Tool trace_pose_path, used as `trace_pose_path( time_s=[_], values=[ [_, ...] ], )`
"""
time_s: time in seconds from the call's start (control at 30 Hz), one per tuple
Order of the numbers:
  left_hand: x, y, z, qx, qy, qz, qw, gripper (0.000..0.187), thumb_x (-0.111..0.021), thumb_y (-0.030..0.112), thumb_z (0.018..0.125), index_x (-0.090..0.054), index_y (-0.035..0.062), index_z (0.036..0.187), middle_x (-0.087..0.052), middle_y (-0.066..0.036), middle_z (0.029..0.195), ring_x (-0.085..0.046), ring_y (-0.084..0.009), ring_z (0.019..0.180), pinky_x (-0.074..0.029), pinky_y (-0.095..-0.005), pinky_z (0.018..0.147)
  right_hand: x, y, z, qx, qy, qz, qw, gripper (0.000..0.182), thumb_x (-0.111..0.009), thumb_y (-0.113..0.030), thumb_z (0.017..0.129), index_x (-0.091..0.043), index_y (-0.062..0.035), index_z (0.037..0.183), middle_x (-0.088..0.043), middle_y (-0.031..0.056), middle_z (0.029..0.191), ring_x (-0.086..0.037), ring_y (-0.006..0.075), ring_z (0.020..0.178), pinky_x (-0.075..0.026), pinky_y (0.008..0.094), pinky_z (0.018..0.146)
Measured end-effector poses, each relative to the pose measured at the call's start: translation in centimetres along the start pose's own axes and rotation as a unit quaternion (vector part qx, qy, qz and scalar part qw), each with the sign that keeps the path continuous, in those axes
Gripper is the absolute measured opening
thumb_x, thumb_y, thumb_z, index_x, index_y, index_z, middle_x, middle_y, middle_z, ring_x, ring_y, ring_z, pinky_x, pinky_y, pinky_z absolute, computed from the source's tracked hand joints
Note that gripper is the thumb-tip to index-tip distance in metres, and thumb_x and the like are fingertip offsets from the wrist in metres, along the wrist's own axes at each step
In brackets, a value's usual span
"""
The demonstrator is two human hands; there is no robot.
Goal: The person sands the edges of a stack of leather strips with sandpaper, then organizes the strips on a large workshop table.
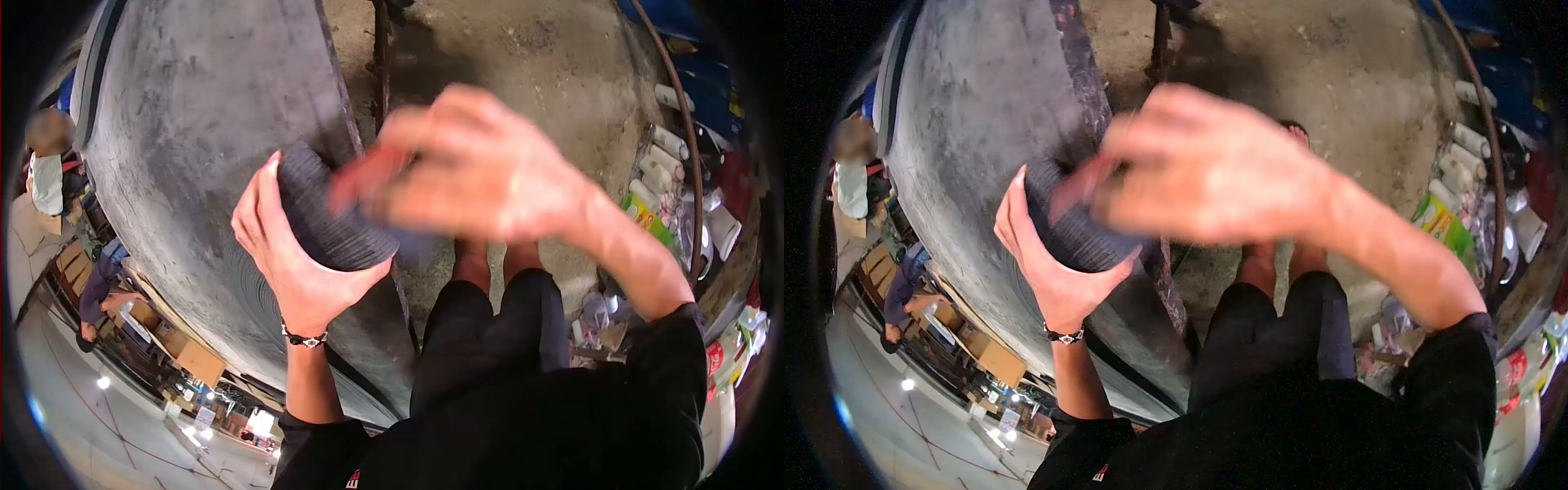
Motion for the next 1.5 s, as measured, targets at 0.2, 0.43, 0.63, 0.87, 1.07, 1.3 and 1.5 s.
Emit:
trace_pose_path(
  time_s=[0.2,0.43,0.63,0.87,1.07,1.3,1.5],
  values=[
    [0.0,-0.6,-0.3,-0.007,-0.001,0.004,1.000,0.133,-0.099,0.050,0.054,-0.045,0.0024,0.165,-0.057,-0.018,0.158,-0.050,-0.0404,0.144,-0.034,-0.0573,0.122,1.6,-3.4,2.9,0.032,0.042,0.057,0.997,0.038,-0.075,-0.026,0.071,-0.079,-0.0169,0.108,-0.077,-0.0016,0.113,-0.070,0.0252,0.123,-0.057,0.0465,0.102],
    [0.1,0.2,0.1,-0.002,0.007,-0.004,1.000,0.127,-0.099,0.042,0.053,-0.048,0.0023,0.163,-0.058,-0.018,0.156,-0.052,-0.0401,0.143,-0.035,-0.0580,0.121,1.3,2.4,2.9,-0.026,0.027,-0.029,0.999,0.042,-0.074,-0.027,0.071,-0.080,-0.0165,0.112,-0.080,-0.0055,0.109,-0.070,0.0258,0.125,-0.053,0.0488,0.105],
    [0.4,0.3,0.1,0.014,-0.020,-0.006,1.000,0.130,-0.103,0.040,0.058,-0.043,0.0006,0.166,-0.053,-0.022,0.160,-0.047,-0.0444,0.147,-0.035,-0.0604,0.124,0.0,0.0,2.6,0.046,0.029,0.038,0.998,0.039,-0.075,-0.025,0.075,-0.082,-0.0166,0.113,-0.080,-0.0053,0.111,-0.069,0.0269,0.130,-0.055,0.0480,0.108],
    [-0.1,-0.6,-0.2,-0.017,0.004,-0.006,1.000,0.133,-0.100,0.037,0.045,-0.048,0.0028,0.163,-0.058,-0.018,0.154,-0.050,-0.0409,0.143,-0.034,-0.0579,0.122,1.0,-3.2,3.7,0.021,0.003,0.062,0.998,0.040,-0.074,-0.022,0.078,-0.083,-0.0150,0.116,-0.081,-0.0055,0.111,-0.068,0.0262,0.133,-0.056,0.0470,0.105],
    [1.0,-0.1,-0.1,0.010,-0.008,-0.012,1.000,0.133,-0.101,0.033,0.046,-0.047,0.0037,0.163,-0.057,-0.018,0.152,-0.049,-0.0412,0.143,-0.035,-0.0582,0.122,-0.3,4.4,0.1,-0.110,-0.013,0.009,0.994,0.047,-0.076,-0.010,0.081,-0.084,-0.0195,0.126,-0.082,-0.0057,0.132,-0.068,0.0291,0.131,-0.052,0.0502,0.110],
    [0.5,0.0,0.4,0.015,-0.005,-0.007,1.000,0.137,-0.102,0.029,0.043,-0.045,0.0036,0.164,-0.055,-0.019,0.150,-0.050,-0.0403,0.142,-0.035,-0.0579,0.121,-1.8,1.9,0.7,-0.081,-0.010,0.125,0.989,0.058,-0.080,-0.006,0.070,-0.082,-0.0202,0.127,-0.082,-0.0060,0.133,-0.067,0.0303,0.136,-0.051,0.0501,0.114],
    [0.2,-0.1,0.4,0.002,0.006,-0.018,1.000,0.135,-0.102,0.034,0.047,-0.045,0.0025,0.164,-0.057,-0.020,0.151,-0.050,-0.0416,0.142,-0.036,-0.0574,0.121,-0.1,-2.2,2.9,-0.024,0.019,0.125,0.992,0.049,-0.074,-0.018,0.079,-0.081,-0.0175,0.128,-0.080,-0.0025,0.138,-0.066,0.0290,0.136,-0.050,0.0495,0.113]
  ],
)
Point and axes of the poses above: each hand's wrist, its own z-axis towards the middle knuckle, its own x-axis out of the back of the hand, y = z × x, the point moved 2 cm from there along z, towards the middle knuckle
